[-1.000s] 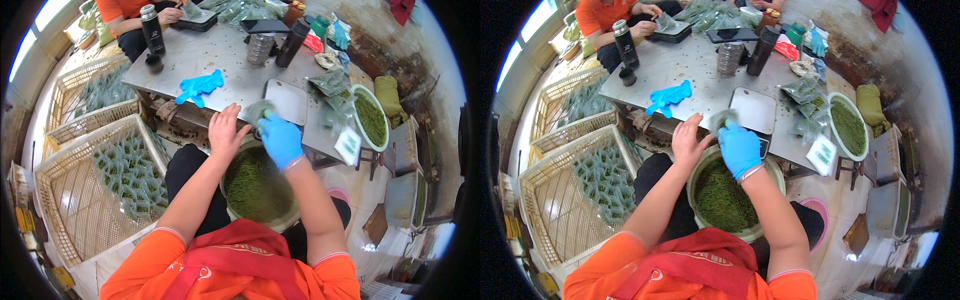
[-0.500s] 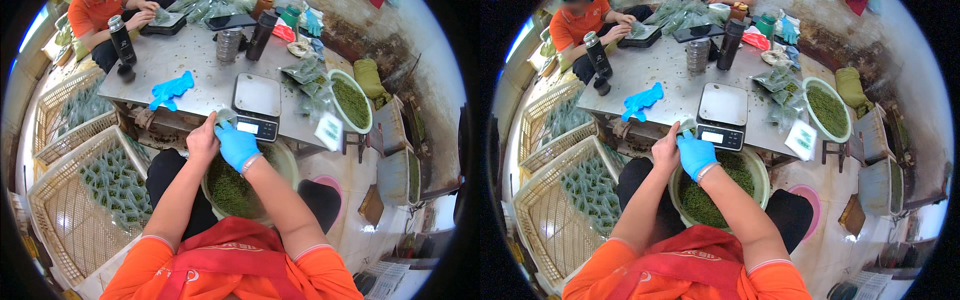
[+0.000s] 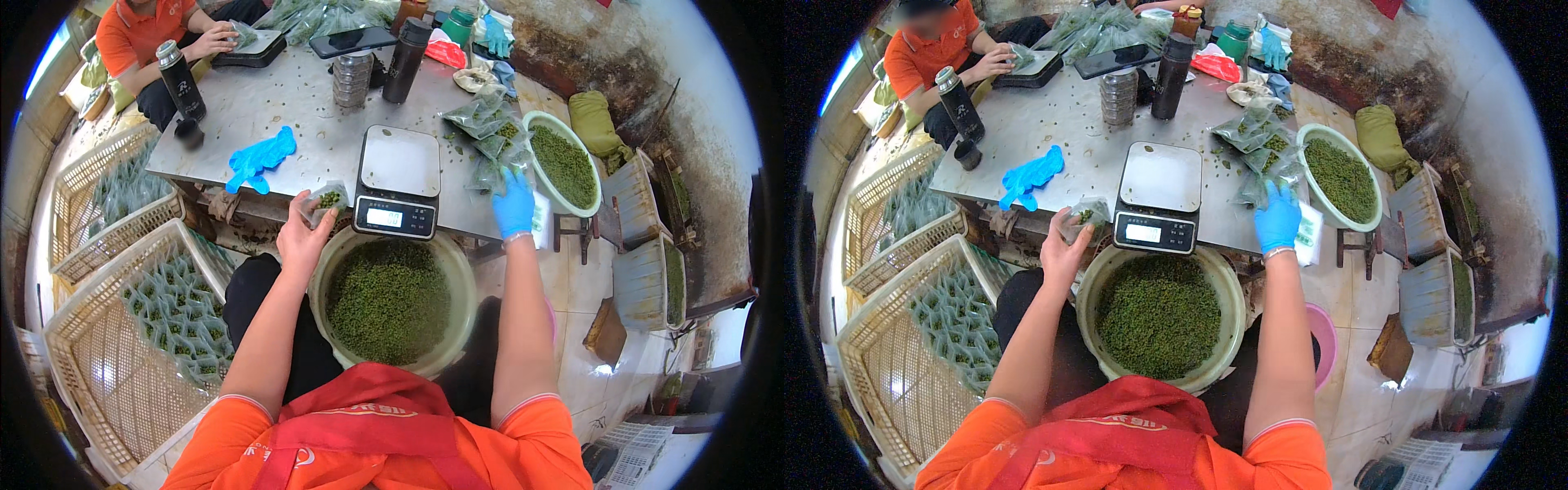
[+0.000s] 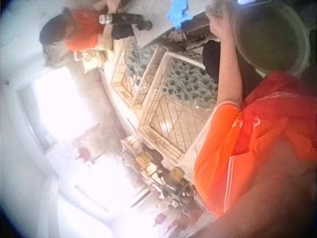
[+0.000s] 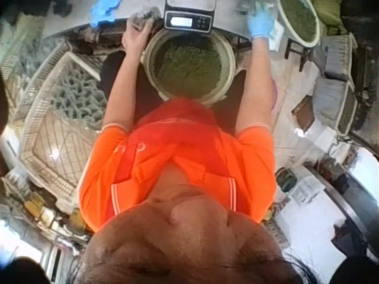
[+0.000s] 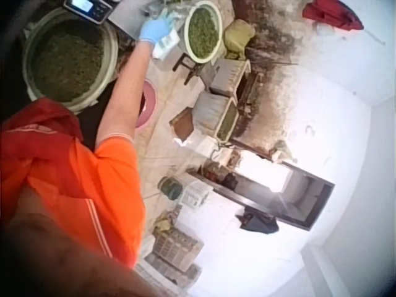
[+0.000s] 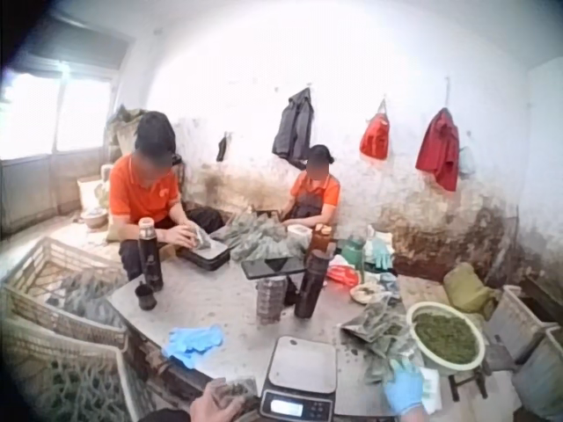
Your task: The person scoops green tea leaves from a large bowl into small plastic bags, weighs each bag on a digital scale, and places the filled bags into a white crate. The process is repeated continuously with coworkers performing similar tasks nearby.
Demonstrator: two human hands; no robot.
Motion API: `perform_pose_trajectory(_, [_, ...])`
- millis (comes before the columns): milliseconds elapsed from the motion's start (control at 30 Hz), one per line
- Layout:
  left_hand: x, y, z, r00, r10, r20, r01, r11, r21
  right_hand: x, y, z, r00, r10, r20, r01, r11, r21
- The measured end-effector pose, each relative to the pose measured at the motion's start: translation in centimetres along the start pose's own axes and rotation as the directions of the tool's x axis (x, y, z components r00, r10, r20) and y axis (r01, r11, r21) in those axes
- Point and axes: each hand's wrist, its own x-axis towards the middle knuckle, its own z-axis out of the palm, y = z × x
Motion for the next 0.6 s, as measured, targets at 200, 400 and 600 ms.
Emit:
perform_pose_trajectory(200, [-0.1, 0.3, -0.7, 0.999, -0.034, 0.037, 0.028, 0.986, 0.163, 2.7, 2.9, 2.1, 0.979, 0.202, 0.020, -0.200, 0.942, 0.270])
perform_pose_trajectory(400, [0.0, -1.1, -1.0, 1.000, 0.008, 0.011, -0.009, 0.995, 0.098, 1.2, -10.6, -6.4, 0.972, 0.215, -0.099, -0.115, 0.795, 0.595])
perform_pose_trajectory(600, [-1.6, -4.0, -8.1, 0.988, -0.084, -0.133, 0.008, 0.870, -0.493, -3.1, -13.3, 3.2, 0.989, -0.137, 0.052, 0.089, 0.844, 0.529])
